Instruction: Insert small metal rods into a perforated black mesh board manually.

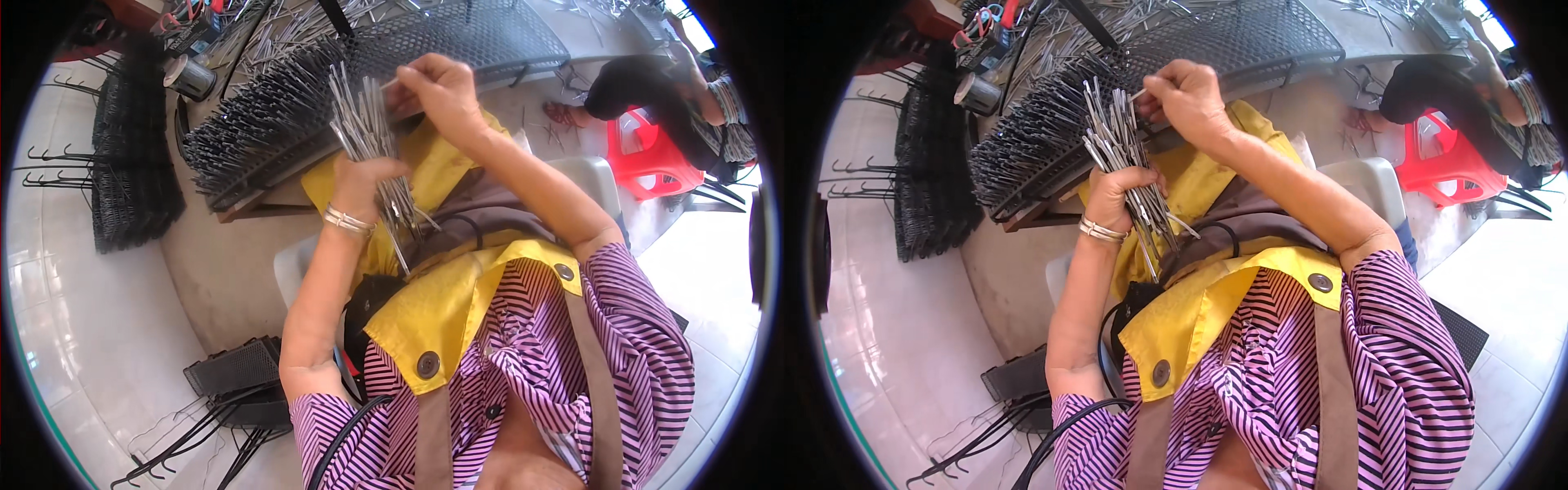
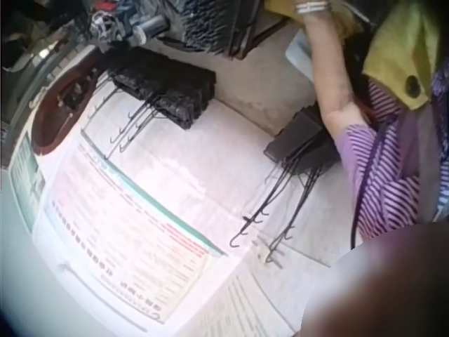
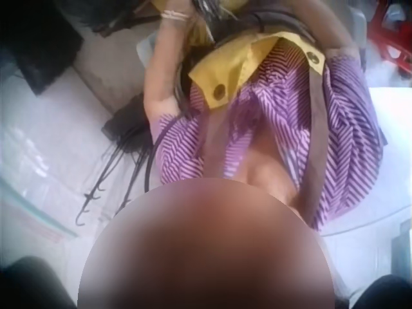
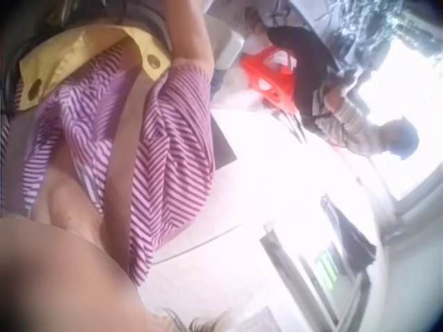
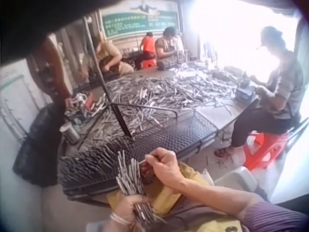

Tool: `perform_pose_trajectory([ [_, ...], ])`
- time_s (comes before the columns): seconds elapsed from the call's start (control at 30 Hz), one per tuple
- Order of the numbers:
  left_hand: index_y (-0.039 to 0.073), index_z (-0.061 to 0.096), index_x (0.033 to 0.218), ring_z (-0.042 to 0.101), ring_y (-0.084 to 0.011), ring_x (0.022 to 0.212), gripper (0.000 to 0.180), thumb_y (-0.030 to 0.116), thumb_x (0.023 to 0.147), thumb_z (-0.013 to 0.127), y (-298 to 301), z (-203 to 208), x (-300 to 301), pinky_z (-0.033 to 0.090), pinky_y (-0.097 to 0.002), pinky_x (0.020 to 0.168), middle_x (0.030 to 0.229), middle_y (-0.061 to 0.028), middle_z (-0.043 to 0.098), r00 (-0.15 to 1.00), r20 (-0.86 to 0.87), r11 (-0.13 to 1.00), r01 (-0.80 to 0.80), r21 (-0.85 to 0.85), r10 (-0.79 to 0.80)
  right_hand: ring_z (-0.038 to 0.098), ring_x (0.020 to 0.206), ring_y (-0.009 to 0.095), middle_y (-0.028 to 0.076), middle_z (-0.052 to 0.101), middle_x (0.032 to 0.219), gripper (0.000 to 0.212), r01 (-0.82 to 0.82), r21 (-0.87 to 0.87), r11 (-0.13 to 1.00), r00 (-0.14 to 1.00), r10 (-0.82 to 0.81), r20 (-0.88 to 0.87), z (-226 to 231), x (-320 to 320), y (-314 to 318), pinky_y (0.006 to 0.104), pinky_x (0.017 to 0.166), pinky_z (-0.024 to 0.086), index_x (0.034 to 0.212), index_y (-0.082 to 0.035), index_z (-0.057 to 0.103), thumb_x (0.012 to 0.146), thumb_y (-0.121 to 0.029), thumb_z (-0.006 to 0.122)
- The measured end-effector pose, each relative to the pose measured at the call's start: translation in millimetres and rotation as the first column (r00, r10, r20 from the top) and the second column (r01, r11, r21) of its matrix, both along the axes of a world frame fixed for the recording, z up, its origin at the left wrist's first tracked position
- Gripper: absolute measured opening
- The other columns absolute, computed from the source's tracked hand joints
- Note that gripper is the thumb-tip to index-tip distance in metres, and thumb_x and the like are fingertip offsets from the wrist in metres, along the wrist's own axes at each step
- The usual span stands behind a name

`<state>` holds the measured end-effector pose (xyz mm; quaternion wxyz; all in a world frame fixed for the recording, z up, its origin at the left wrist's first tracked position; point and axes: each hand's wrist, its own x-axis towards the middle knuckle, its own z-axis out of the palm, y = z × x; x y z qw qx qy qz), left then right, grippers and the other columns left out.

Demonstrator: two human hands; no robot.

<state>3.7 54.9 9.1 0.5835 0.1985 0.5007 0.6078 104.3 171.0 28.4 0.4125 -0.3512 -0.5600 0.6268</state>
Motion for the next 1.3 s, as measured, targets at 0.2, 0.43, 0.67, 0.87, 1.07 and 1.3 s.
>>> perform_pose_trajectory([
  [0.2,-0.001,0.046,0.098,0.056,-0.0209,0.055,0.043,-0.006,0.058,0.058,-10.4,-22.5,-9.7,0.049,-0.0329,0.051,0.067,-0.0112,0.053,0.992,0.086,0.996,0.091,-0.007,-0.090,0.062,0.064,0.019,0.014,0.061,0.075,0.015,0.099,0.093,0.991,0.992,-0.090,-0.092,18.6,-0.6,35.2,0.0273,0.053,0.052,0.086,0.006,0.053,0.083,-0.009,0.054],
  [0.43,-0.002,0.053,0.077,0.056,-0.0189,0.052,0.019,-0.004,0.059,0.059,-17.1,-21.6,-0.1,0.048,-0.0294,0.048,0.063,-0.0095,0.057,0.989,0.137,0.997,0.050,0.057,-0.057,0.060,0.055,0.012,0.010,0.060,0.063,0.017,0.099,0.324,0.941,0.995,-0.085,-0.058,15.3,-31.6,53.6,0.0225,0.048,0.049,0.078,0.007,0.057,0.080,-0.010,0.056],
  [0.67,-0.001,0.053,0.076,0.056,-0.0179,0.053,0.018,-0.003,0.059,0.059,-18.8,-21.8,1.3,0.047,-0.0287,0.049,0.064,-0.0084,0.057,0.986,0.148,0.997,0.067,0.035,-0.071,0.060,0.054,0.015,0.011,0.059,0.059,0.015,0.050,0.520,0.853,0.994,-0.094,0.058,5.2,-56.0,61.6,0.0259,0.051,0.047,0.076,0.003,0.058,0.077,-0.012,0.059],
  [0.87,0.000,0.053,0.078,0.056,-0.0177,0.053,0.019,-0.001,0.060,0.060,-18.3,-19.2,2.4,0.047,-0.0289,0.049,0.065,-0.0078,0.057,0.988,0.121,0.996,0.089,0.030,-0.092,0.056,0.064,0.037,0.018,0.057,0.063,0.017,-0.132,0.813,0.567,0.938,-0.192,0.287,8.2,-77.6,71.0,0.0431,0.059,0.044,0.071,0.000,0.057,0.073,-0.017,0.056],
  [1.07,0.001,0.053,0.082,0.057,-0.0178,0.054,0.025,0.000,0.059,0.061,-18.9,-15.3,2.0,0.049,-0.0297,0.050,0.065,-0.0080,0.057,0.990,0.115,0.995,0.081,0.054,-0.087,0.058,0.067,0.033,0.017,0.058,0.067,0.019,-0.460,0.764,0.452,0.780,-0.205,0.592,34.7,-101.2,68.8,0.0411,0.061,0.046,0.072,0.000,0.057,0.073,-0.019,0.057],
  [1.3,0.000,0.053,0.081,0.056,-0.0177,0.054,0.024,0.000,0.058,0.061,-19.8,-14.0,1.4,0.048,-0.0294,0.051,0.066,-0.0081,0.057,0.988,0.122,0.995,0.086,0.058,-0.092,0.055,0.065,0.035,0.016,0.056,0.063,0.032,-0.565,0.682,0.464,0.718,-0.132,0.684,28.8,-87.6,62.2,0.0416,0.062,0.046,0.073,-0.001,0.058,0.073,-0.032,0.060],
])
